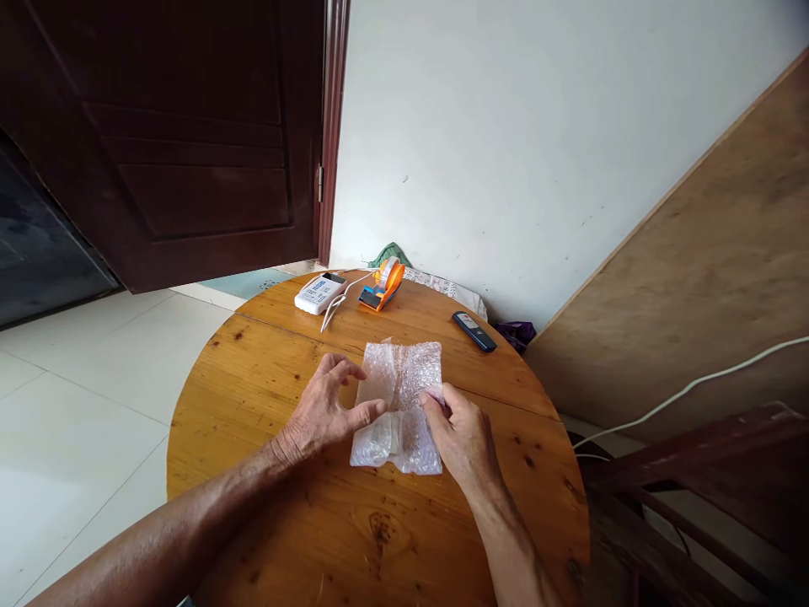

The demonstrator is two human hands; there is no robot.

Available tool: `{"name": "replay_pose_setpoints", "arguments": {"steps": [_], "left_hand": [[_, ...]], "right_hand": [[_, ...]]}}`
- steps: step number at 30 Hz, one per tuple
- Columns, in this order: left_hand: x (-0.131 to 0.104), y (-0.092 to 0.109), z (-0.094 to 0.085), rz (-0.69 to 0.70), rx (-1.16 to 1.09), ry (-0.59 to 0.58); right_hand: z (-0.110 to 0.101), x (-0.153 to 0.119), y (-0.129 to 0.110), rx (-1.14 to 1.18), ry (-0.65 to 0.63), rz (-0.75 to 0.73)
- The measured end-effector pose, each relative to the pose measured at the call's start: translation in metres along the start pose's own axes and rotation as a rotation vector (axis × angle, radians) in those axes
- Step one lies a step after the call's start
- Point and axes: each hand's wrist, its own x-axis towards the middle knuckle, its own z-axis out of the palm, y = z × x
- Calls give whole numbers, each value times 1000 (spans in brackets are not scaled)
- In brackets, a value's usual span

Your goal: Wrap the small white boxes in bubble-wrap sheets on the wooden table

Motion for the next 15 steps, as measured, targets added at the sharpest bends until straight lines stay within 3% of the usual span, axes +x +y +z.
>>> {"name": "replay_pose_setpoints", "arguments": {"steps": [4, 8, 10, 12, 15], "left_hand": [[-5, 7, 1, -43, 124, -160], [-5, 5, 7, -115, -17, -259], [-1, -1, 6, -168, -170, -227], [5, -8, 2, -220, -293, -119], [14, -20, -5, -280, -348, 8]], "right_hand": [[2, -1, -5, 101, -1, -8], [6, -1, -3, 194, 1, -3], [5, 1, 2, 189, 13, 10], [3, 5, 8, 125, 42, 45], [-2, 10, 16, -100, 57, 156]]}}
